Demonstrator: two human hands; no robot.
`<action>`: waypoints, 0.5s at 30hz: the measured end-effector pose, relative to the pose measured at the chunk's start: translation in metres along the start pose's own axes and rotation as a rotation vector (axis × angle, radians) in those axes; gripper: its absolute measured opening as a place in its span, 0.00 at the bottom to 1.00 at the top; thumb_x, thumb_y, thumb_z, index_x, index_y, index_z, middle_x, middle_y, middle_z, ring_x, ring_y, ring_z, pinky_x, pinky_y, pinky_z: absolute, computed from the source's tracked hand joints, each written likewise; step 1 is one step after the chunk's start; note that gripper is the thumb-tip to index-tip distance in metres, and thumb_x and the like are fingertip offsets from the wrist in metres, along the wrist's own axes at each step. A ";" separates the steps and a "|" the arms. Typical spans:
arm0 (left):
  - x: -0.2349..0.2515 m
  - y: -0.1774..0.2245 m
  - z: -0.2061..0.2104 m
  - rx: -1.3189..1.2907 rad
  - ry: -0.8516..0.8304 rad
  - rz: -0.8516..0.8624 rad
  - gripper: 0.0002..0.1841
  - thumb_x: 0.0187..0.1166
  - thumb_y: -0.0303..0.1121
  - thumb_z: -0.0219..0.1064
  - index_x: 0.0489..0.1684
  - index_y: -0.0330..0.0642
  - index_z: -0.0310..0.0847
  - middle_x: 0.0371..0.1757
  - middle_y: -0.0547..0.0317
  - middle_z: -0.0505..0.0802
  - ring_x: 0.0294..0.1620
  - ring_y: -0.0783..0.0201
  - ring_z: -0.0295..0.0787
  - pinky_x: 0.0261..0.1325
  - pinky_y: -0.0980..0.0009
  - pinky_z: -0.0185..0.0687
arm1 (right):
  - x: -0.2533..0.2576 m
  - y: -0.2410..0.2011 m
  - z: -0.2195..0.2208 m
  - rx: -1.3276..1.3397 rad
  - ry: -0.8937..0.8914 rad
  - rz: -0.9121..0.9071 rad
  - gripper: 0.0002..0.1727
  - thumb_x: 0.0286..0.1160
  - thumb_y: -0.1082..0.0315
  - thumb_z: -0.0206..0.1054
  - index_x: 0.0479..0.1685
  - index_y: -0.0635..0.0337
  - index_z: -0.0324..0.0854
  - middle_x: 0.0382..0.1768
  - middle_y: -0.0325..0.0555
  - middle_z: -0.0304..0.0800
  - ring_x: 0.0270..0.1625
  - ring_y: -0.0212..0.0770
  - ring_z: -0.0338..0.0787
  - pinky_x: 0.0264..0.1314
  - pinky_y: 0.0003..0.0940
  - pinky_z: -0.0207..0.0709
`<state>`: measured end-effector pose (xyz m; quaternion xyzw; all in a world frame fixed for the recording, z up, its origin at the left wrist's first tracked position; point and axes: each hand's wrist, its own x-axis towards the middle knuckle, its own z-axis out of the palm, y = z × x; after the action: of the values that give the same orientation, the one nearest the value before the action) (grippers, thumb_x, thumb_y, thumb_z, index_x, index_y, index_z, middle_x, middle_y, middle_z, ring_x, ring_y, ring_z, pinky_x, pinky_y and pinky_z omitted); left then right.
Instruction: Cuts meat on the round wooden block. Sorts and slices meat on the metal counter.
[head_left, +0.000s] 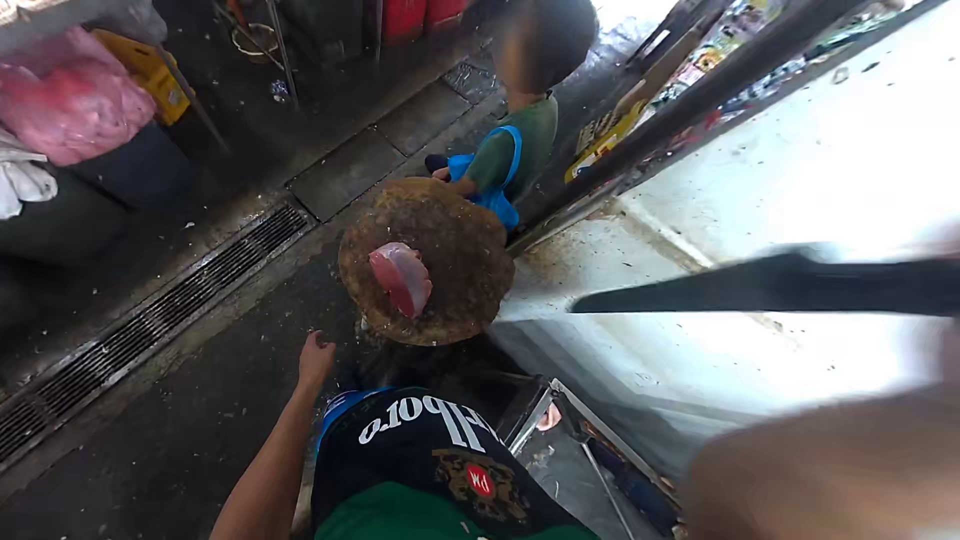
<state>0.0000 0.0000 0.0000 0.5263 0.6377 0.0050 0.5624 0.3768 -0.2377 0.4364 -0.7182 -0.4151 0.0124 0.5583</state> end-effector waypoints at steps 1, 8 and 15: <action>0.000 0.005 0.000 -0.048 -0.038 -0.024 0.30 0.85 0.34 0.62 0.88 0.41 0.63 0.67 0.37 0.87 0.52 0.47 0.93 0.53 0.50 0.90 | -0.010 0.026 0.041 0.056 0.000 -0.082 0.03 0.85 0.63 0.61 0.46 0.46 0.79 0.32 0.25 0.90 0.33 0.26 0.91 0.43 0.27 0.90; -0.011 0.073 0.003 -0.152 -0.150 0.075 0.32 0.86 0.34 0.62 0.89 0.41 0.57 0.58 0.42 0.91 0.43 0.56 0.93 0.47 0.59 0.91 | -0.079 0.176 0.157 0.199 -0.035 0.029 0.11 0.84 0.65 0.64 0.59 0.55 0.81 0.51 0.41 0.94 0.58 0.45 0.94 0.67 0.51 0.88; -0.001 0.123 0.053 -0.118 0.039 0.234 0.37 0.81 0.35 0.65 0.91 0.43 0.54 0.57 0.40 0.91 0.48 0.50 0.94 0.54 0.50 0.91 | -0.120 0.171 0.100 0.278 -0.117 0.381 0.12 0.81 0.67 0.63 0.54 0.65 0.84 0.68 0.55 0.87 0.69 0.49 0.87 0.68 0.46 0.86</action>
<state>0.1198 0.0230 0.0552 0.5629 0.5814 0.1182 0.5755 0.3499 -0.2369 0.2060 -0.6979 -0.2981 0.2158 0.6144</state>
